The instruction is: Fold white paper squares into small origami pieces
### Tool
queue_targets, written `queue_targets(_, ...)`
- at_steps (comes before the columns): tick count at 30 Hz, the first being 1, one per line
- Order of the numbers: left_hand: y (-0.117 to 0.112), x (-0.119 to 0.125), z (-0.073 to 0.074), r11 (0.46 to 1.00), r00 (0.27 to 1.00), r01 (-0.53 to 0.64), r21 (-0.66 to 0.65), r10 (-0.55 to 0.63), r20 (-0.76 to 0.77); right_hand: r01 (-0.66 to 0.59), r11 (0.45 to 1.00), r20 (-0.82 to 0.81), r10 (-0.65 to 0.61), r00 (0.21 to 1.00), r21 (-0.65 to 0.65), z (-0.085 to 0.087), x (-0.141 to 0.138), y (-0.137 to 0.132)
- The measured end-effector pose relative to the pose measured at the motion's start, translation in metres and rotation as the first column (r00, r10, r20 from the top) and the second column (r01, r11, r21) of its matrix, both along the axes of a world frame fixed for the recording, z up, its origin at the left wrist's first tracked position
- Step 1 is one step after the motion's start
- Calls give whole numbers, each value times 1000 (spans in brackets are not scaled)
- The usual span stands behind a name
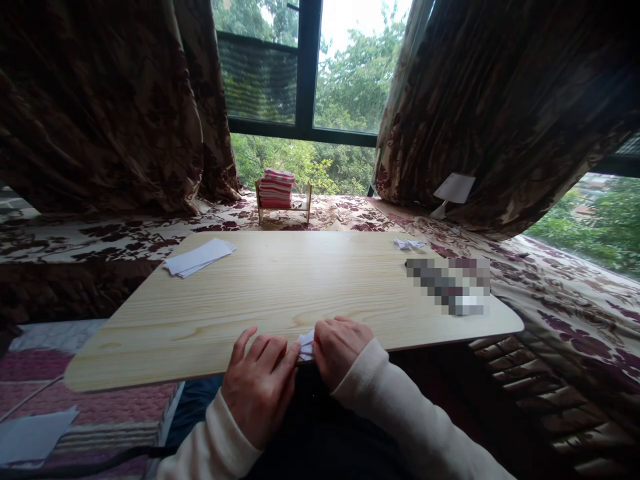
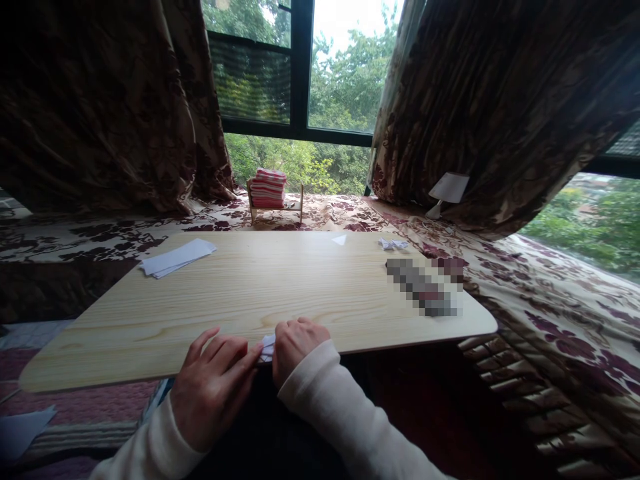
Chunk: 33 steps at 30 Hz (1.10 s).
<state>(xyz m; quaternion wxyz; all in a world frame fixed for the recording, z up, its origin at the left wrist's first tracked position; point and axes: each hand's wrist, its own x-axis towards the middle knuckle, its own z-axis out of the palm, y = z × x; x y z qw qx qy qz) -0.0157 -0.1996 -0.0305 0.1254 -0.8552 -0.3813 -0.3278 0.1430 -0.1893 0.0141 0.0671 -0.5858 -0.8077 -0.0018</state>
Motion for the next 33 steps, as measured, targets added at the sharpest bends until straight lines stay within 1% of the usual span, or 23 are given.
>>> queue_targets(5, -3, -1, -6, 1000, 1000, -13, 13, 14, -23, 16, 999, 26, -15, 1000, -45, 7, -3, 0)
queue_targets(8, -3, -2, -7, 1000, 999, -20, 3, 20, -38, 24, 998, 31, -22, 999, -66, 8, -4, 1)
queue_targets(15, -1, 1, -1, 1000, 998, -21, 8, 21, -55, 3, 997, 25, -1, 1000, -73, 7, -3, 3)
queue_targets(19, 0, 6, 1, 998, 999, -5, 60, 8, -48, 17, 997, 9, -16, 1000, -77, 5, 1, 8)
queue_targets(21, 1, 7, 2, 996, 998, 7, 93, -2, -60, 34, 997, -32, -36, 999, -73, 4, 9, 8)
queue_targets(22, 1, 8, 2, 994, 998, 12, 107, -5, -67, 41, 998, -66, -45, 997, -56, 4, 14, 7)
queue_targets(24, 1, 9, 2, 992, 997, 18, 121, -10, -70, 32, 999, -171, -26, 985, 33, 2, 24, 0)
queue_targets(25, 1, 9, 3, 992, 998, 20, 121, -12, -65, 35, 995, -215, -15, 976, 93, 0, 29, -6)
queue_targets(27, 1, 9, 3, 994, 999, 20, 111, -15, -50, 1, 971, -258, 63, 964, 241, -5, 34, -20)
queue_targets(28, 1, 9, 3, 995, 999, 20, 101, -15, -48, -34, 953, -248, 113, 962, 302, -9, 33, -27)
queue_targets(30, 1, 10, 4, 996, 999, 16, 92, -12, -47, -106, 927, -176, 179, 968, 359, -20, 28, -39)
queue_targets(31, 1, 10, 4, 996, 999, 16, 91, -11, -49, -122, 917, -142, 188, 972, 381, -26, 25, -43)
queue_targets(33, 1, 9, 4, 995, 999, 21, 95, -16, -51, -102, 900, -107, 161, 981, 423, -38, 18, -46)
